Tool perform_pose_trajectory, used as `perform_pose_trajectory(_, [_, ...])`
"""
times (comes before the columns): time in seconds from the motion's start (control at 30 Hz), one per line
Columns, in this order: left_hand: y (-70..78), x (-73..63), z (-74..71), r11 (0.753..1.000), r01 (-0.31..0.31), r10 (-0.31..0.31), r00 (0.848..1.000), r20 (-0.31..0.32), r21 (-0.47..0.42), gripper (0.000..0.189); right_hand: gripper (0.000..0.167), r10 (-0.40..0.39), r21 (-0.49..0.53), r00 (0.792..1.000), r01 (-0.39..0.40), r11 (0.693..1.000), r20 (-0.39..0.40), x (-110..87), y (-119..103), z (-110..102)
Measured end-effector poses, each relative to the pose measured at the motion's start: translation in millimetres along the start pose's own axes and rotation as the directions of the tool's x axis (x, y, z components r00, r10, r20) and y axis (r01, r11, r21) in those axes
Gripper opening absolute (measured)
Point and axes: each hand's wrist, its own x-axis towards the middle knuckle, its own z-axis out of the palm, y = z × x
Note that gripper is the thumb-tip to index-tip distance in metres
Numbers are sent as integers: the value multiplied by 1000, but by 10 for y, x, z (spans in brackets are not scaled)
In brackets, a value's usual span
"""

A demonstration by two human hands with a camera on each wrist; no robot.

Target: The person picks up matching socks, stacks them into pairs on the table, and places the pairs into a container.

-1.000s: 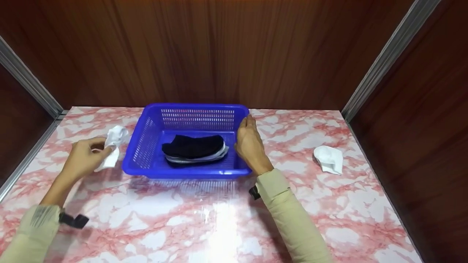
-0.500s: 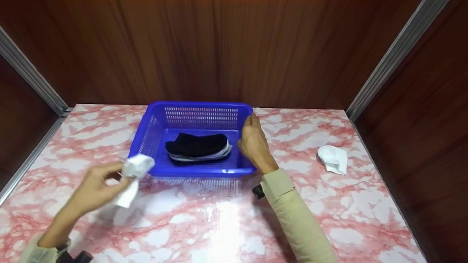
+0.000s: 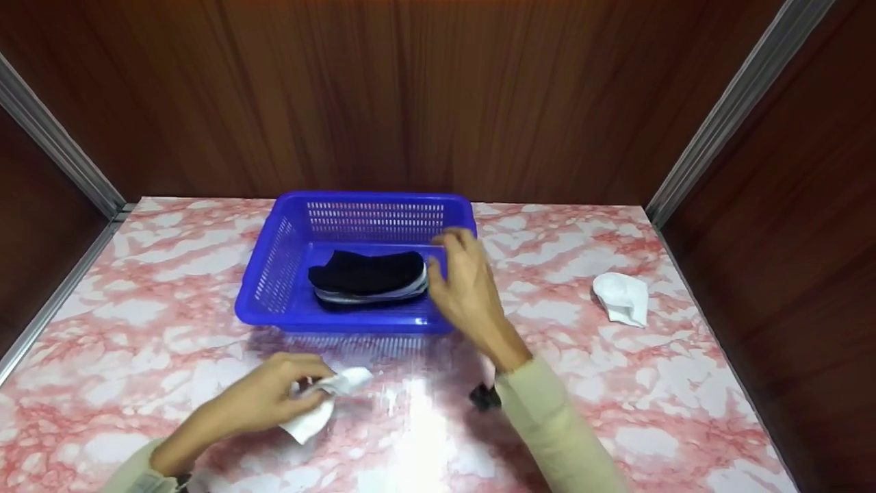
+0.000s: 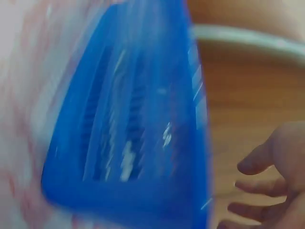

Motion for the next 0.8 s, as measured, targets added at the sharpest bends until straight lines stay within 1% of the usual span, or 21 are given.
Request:
perform_pose_trajectory(0.03, [0,16,36,1000,-12,12,1000,13,24,17,22,-37,29,999,37,999,-8,-62,-66,-18])
perform_pose_trajectory(0.1, [-1,38,104,997,-37,35,999,34,73,17,18,-109,85,994,108,991,3,-196,-183,-47])
perform_pose_trajectory(0.17, [-3,53,171,992,-65,60,997,54,112,18,18,-176,169,983,164,972,58,-350,-267,-58])
perform_pose_trajectory(0.2, [-3,58,203,989,-81,73,995,67,126,18,20,-210,217,972,184,959,103,-432,-301,-58])
perform_pose_trajectory(0.23, [-5,61,233,986,-93,83,993,79,137,19,21,-240,259,957,194,946,162,-515,-328,-53])
perform_pose_trajectory(0.27, [-5,62,259,985,-98,85,992,94,142,20,21,-268,297,936,194,935,230,-597,-350,-41])
perform_pose_trajectory(0.3, [-4,62,279,985,-95,80,991,111,142,20,21,-287,326,909,185,927,302,-675,-370,-26])
perform_pose_trajectory(0.33, [-2,58,292,986,-90,72,989,126,142,22,19,-300,339,878,171,925,374,-750,-385,-6])
perform_pose_trajectory(0.4, [13,40,292,989,-54,33,988,149,135,28,16,-311,308,812,171,936,494,-882,-404,52])
perform_pose_trajectory(0.43, [23,27,283,992,-29,9,988,155,125,32,16,-306,274,785,180,945,539,-940,-409,87])
perform_pose_trajectory(0.47, [36,14,268,993,-7,-11,988,154,117,39,18,-300,234,766,198,952,569,-995,-412,123])
perform_pose_trajectory(0.5, [50,-1,252,994,8,-25,989,148,113,46,23,-291,193,754,218,957,590,-1049,-413,155])
perform_pose_trajectory(0.53, [66,-16,233,993,19,-35,990,139,117,52,29,-288,154,746,245,957,601,-1100,-410,188])
perform_pose_trajectory(0.6, [90,-44,200,991,25,-40,993,110,131,59,40,-295,107,737,292,950,608,-1196,-405,245])
perform_pose_trajectory(0.63, [97,-58,187,989,23,-37,995,98,143,56,44,-302,88,733,317,944,609,-1240,-404,267])
perform_pose_trajectory(0.7, [104,-86,165,986,19,-35,995,95,166,43,46,-325,67,721,362,930,612,-1314,-405,306])
perform_pose_trajectory(0.8, [92,-121,147,982,25,-52,989,140,185,24,28,-365,69,696,414,908,618,-1364,-401,354])
